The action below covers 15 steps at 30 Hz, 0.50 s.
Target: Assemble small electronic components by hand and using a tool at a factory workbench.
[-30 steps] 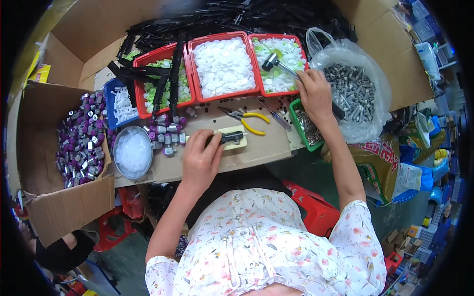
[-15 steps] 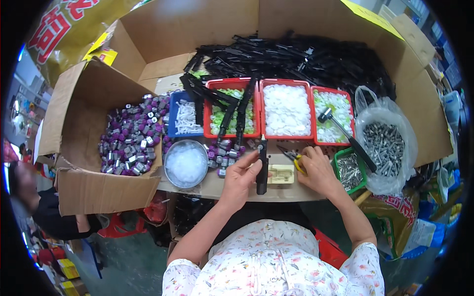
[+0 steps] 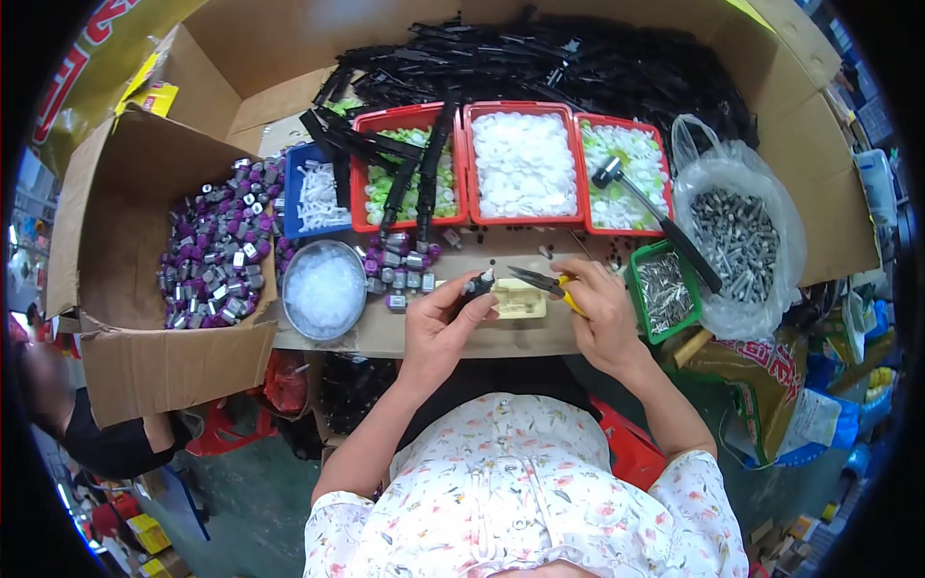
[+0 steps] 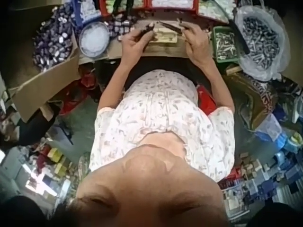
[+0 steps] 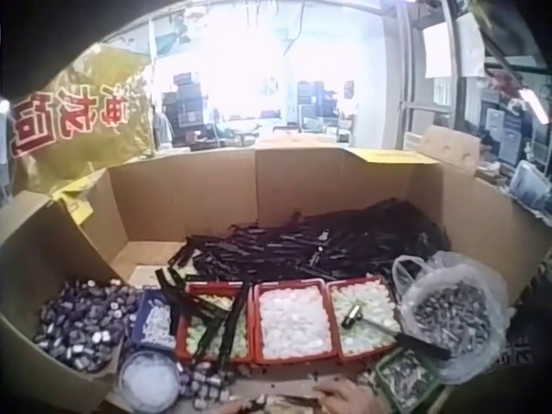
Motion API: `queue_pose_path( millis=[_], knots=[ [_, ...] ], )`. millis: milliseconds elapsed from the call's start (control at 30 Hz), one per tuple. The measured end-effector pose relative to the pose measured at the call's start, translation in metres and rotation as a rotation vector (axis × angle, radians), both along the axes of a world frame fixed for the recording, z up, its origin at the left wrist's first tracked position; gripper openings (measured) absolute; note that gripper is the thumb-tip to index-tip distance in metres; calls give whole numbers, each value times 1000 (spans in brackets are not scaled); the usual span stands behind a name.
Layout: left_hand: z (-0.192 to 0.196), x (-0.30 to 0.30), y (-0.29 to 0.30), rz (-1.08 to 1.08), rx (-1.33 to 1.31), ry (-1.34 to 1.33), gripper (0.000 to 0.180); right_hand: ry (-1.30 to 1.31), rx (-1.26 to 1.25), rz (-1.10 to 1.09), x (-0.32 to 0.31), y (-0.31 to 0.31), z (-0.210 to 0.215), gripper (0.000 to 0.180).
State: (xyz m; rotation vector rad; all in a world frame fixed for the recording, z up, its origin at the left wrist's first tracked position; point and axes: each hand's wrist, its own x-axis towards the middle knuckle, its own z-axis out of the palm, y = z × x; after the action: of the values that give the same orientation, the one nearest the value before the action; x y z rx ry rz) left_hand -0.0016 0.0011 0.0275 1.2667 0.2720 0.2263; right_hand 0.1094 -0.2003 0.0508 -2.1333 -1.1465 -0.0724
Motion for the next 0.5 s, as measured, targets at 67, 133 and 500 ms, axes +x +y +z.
queue_pose_path(
  millis=[67, 133, 500],
  knots=[
    [1, 0, -3, 0, 27, 25, 30, -6, -11, 12, -4, 1, 3, 26],
    [1, -1, -5, -42, 165, 24, 30, -57, -14, 26, -7, 2, 4, 24],
    [2, -14, -2, -106, 181, 1, 29, -158, -143, 95, -17, 5, 4, 11]
  ],
)
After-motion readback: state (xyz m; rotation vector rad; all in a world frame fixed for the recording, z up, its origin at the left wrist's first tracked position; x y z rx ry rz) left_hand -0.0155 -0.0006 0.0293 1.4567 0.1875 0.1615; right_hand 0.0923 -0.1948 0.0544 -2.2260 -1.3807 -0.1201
